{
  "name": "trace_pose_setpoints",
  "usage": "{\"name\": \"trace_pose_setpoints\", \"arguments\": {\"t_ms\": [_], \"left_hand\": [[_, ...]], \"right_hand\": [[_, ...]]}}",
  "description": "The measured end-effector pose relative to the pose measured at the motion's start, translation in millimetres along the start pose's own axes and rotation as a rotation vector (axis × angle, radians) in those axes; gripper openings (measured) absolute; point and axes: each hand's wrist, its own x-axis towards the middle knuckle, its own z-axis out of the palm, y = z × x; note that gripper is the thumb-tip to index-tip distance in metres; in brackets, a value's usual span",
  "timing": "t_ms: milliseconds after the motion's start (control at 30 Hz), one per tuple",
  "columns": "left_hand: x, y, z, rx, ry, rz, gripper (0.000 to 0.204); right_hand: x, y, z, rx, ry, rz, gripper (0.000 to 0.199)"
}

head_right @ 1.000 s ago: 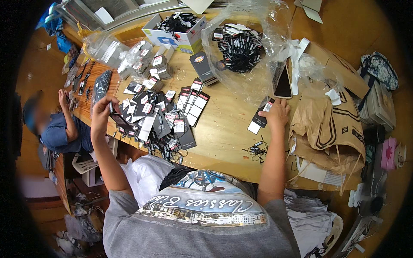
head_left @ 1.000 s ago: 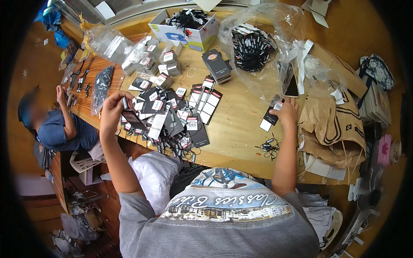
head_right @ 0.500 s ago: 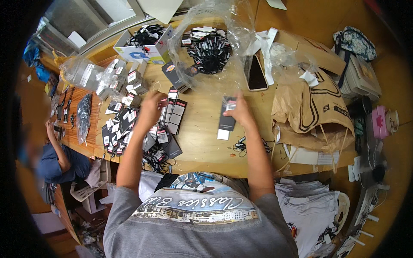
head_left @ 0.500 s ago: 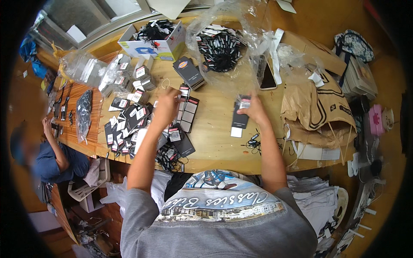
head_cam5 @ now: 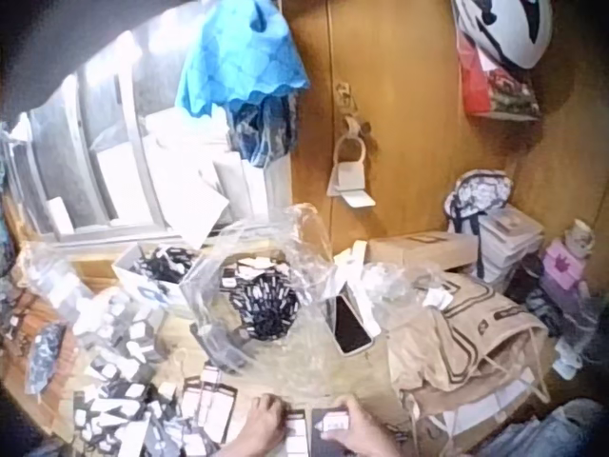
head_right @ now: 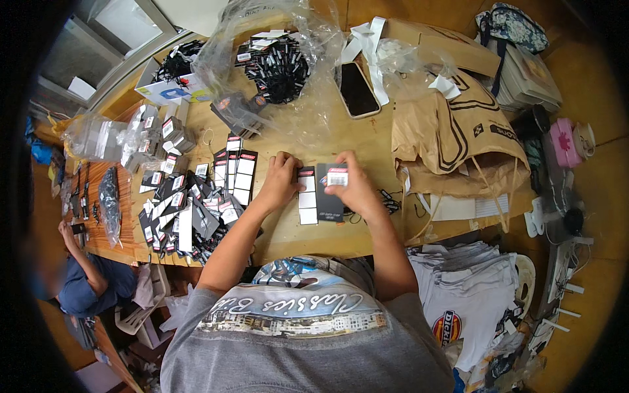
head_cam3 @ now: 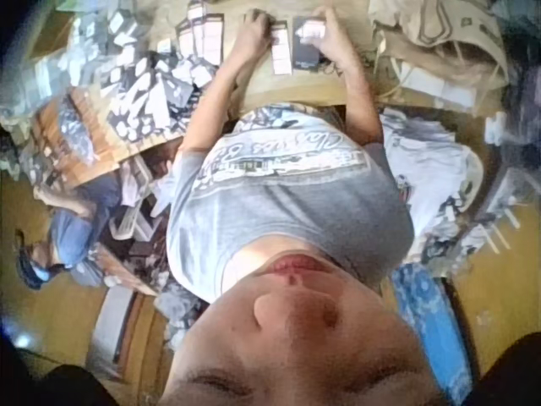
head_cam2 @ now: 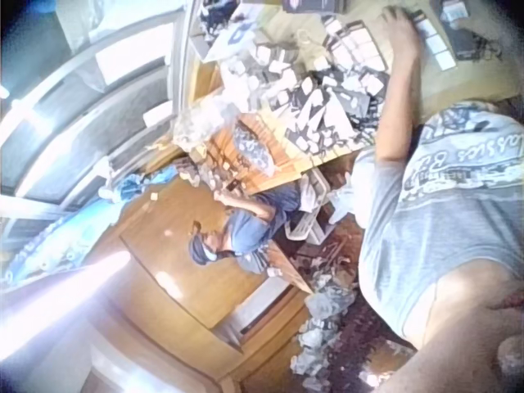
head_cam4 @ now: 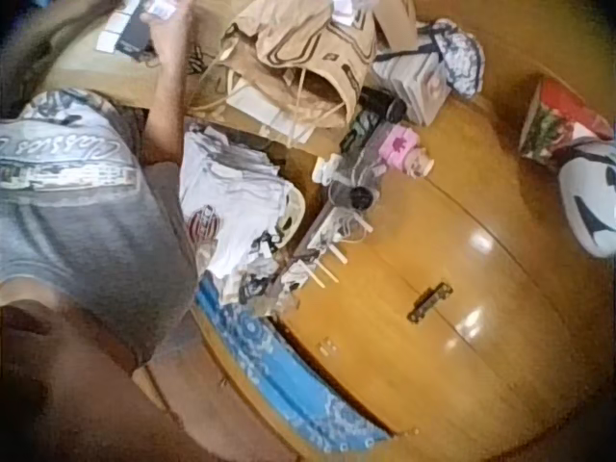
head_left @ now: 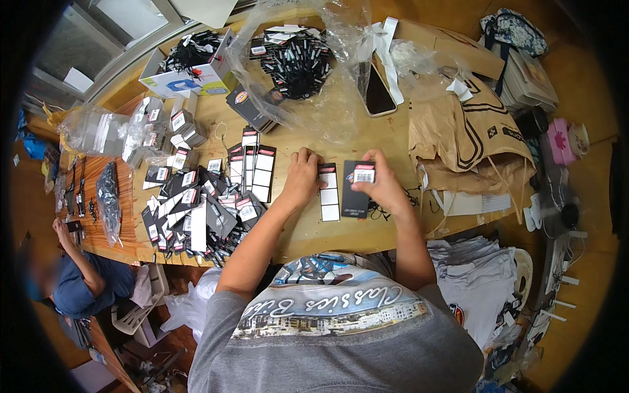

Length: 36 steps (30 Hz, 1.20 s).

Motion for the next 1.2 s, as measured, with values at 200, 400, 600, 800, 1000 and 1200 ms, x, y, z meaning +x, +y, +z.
{"name": "trace_pose_setpoints", "arguments": {"t_ms": [200, 400, 600, 800, 1000, 1200], "left_hand": [[3, 7, 3, 0.072, -0.088, -0.002, 0.032], [-20, 1, 4, -0.793, 0.062, -0.055, 0.025], [-51, 13, -1, -1.116, -0.023, -0.373, 0.016], [-56, 17, -20, -1.325, 0.089, -0.440, 0.014], [-55, 16, -32, -1.488, -0.088, -0.475, 0.015], [-40, 40, -32, -1.286, -0.295, -0.325, 0.023]], "right_hand": [[-4, 29, 46, -0.260, 0.021, -0.198, 0.053], [-11, 24, 53, -0.114, 0.012, -0.120, 0.051], [-23, 12, 64, -0.186, 0.102, -0.207, 0.055], [-14, 15, 7, -0.215, 0.223, -0.239, 0.027], [-16, 30, -30, -0.779, 0.030, -0.313, 0.009], [-12, -1, -14, -0.489, -0.029, -0.511, 0.016]]}}
